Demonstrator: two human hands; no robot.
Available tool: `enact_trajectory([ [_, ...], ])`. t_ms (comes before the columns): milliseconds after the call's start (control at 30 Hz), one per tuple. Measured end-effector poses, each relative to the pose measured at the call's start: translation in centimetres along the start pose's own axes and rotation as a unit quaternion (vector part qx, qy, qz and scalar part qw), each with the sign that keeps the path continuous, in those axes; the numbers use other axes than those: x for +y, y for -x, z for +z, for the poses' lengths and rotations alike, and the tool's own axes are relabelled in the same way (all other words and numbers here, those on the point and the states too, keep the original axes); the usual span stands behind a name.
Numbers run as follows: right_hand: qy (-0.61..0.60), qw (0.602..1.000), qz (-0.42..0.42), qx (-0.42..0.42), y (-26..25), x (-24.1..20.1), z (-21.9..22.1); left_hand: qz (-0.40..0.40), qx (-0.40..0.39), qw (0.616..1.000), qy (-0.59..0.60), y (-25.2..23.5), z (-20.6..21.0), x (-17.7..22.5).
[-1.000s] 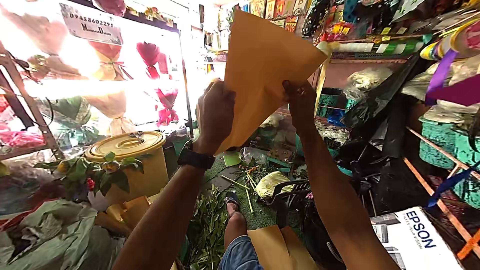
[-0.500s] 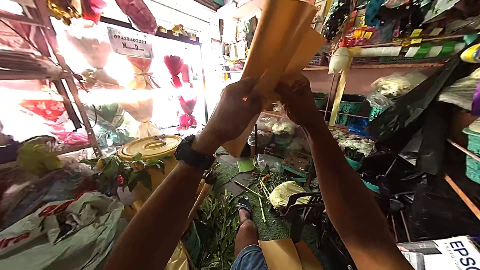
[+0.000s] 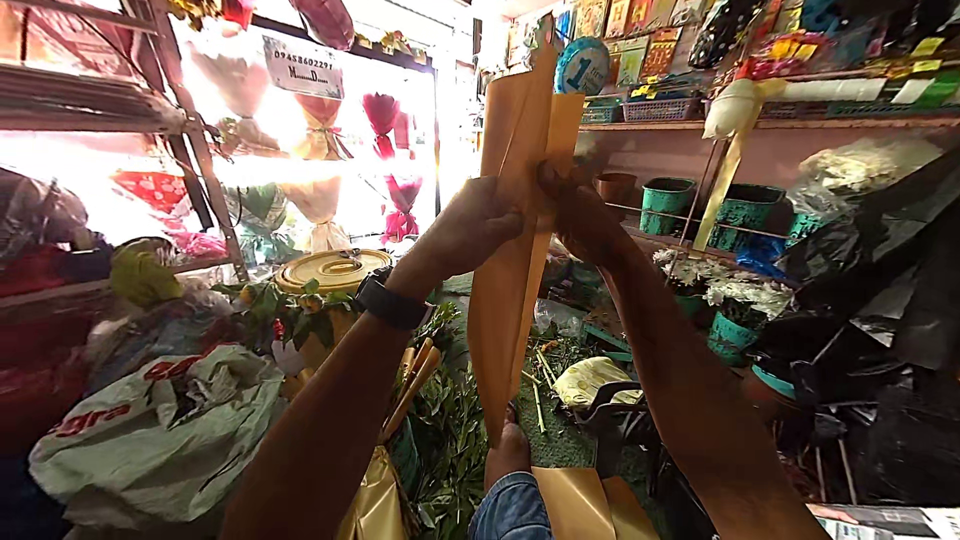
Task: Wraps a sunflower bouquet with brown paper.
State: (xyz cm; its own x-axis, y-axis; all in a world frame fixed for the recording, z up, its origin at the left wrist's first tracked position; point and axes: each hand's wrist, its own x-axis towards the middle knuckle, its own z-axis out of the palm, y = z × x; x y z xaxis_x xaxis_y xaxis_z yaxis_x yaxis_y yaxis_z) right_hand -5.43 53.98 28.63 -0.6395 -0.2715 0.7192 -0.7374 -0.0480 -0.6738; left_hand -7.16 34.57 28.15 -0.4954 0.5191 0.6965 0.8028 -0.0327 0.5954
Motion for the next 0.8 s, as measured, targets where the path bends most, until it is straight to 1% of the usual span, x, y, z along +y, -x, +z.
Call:
enact_trajectory([
  [133, 0.045, 0.999, -0.02, 0.005, -0.5, 0.7, 0.8, -0.014, -0.011, 1.0, 0.022, 0.5, -0.3, -0.8],
  [200, 0.048, 0.998, -0.026, 0.021, -0.8, 1.3, 1.0, -0.034, 0.011, 0.998, 0.042, 0.7, -0.4, -0.9],
  [267, 0.029, 0.998, -0.026, 0.041, -0.9, 1.9, 1.2, -0.041, 0.084, 0.995, 0.023, 1.5, -0.2, -1.3],
  [333, 0.01, 0.997, -0.008, 0.07, -1.0, 2.0, 1.5, -0.008, 0.18, 0.983, -0.047, 3.6, 0.2, -2.5],
  [367, 0.008, 0.996, 0.003, 0.085, -1.0, 1.9, 1.7, -0.005, 0.197, 0.977, -0.078, 5.2, 0.6, -3.2],
  [400, 0.01, 0.996, 0.01, 0.092, -1.0, 1.9, 1.7, -0.012, 0.187, 0.978, -0.094, 6.6, 0.8, -3.9],
  [433, 0.008, 0.996, 0.009, 0.089, -1.1, 1.9, 1.7, -0.022, 0.162, 0.983, -0.085, 7.4, 1.2, -4.8],
  [533, 0.006, 0.997, 0.005, 0.08, -1.6, 2.3, 1.9, -0.052, 0.106, 0.993, 0.011, 8.5, 3.0, -6.8],
  [600, 0.003, 0.998, 0.009, 0.07, -1.9, 2.6, 2.3, -0.063, 0.11, 0.989, 0.07, 8.6, 3.9, -7.3],
  [667, 0.011, 0.997, 0.025, 0.07, -1.9, 2.7, 2.7, -0.071, 0.111, 0.986, 0.097, 8.6, 4.0, -7.7],
  [733, 0.039, 0.996, 0.039, 0.064, -1.7, 2.5, 2.8, -0.083, 0.098, 0.987, 0.095, 8.8, 3.7, -8.1],
  [800, 0.039, 0.997, 0.046, 0.042, -1.7, 2.7, 2.8, -0.095, 0.081, 0.989, 0.084, 9.0, 3.4, -8.4],
])
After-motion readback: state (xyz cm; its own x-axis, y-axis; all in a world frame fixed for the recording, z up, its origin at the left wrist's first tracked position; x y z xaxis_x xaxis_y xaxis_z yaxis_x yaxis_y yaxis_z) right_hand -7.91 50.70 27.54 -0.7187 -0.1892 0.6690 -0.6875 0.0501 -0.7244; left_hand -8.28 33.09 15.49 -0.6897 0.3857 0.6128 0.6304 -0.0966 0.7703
